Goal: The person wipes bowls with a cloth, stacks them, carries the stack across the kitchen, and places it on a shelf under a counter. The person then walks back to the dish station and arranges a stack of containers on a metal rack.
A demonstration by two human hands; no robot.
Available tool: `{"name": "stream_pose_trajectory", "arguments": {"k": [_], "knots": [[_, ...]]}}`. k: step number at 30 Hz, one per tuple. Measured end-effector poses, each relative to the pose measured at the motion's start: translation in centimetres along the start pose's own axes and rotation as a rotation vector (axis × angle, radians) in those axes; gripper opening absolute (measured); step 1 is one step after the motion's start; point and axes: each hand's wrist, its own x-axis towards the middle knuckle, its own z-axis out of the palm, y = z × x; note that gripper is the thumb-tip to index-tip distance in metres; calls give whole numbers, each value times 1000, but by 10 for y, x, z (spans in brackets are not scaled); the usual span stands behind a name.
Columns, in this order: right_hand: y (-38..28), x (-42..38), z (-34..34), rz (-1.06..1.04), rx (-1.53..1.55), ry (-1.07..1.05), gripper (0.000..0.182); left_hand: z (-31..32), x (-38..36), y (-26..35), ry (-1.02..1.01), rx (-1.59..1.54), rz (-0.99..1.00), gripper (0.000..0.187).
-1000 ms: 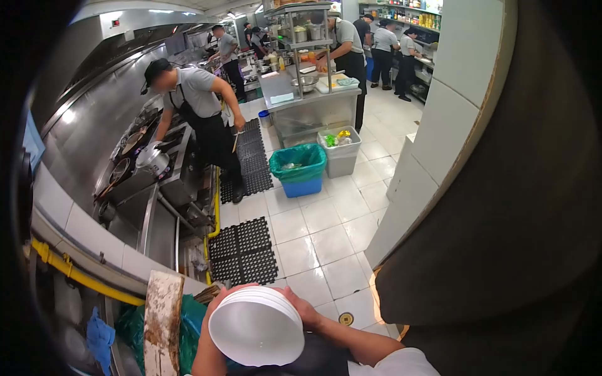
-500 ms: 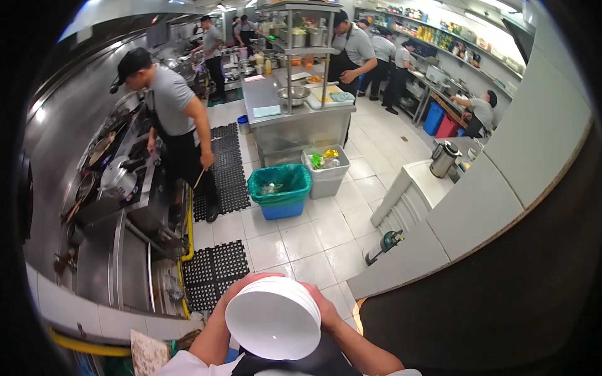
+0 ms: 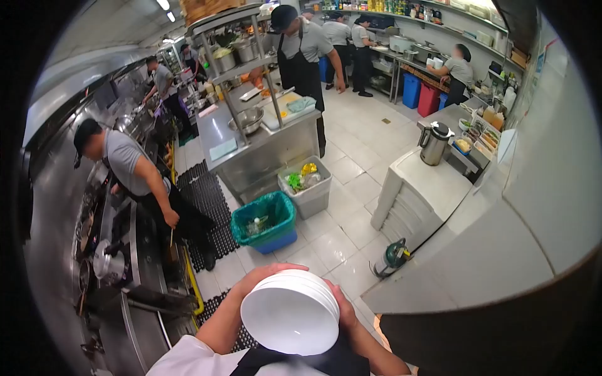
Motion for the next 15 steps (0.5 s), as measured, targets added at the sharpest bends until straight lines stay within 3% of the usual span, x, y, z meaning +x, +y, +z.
{"name": "stream_pose_trajectory", "arguments": {"k": [6, 8, 15], "knots": [[-53, 86, -23, -49, 18, -119, 62, -25, 59, 54, -13, 87, 104, 51], [-71, 105, -29, 16, 34, -148, 60, -32, 73, 60, 76, 182, 159, 51], [-92, 190, -66, 115, 64, -61, 58, -86, 139, 83, 88, -102, 163, 49]]}}
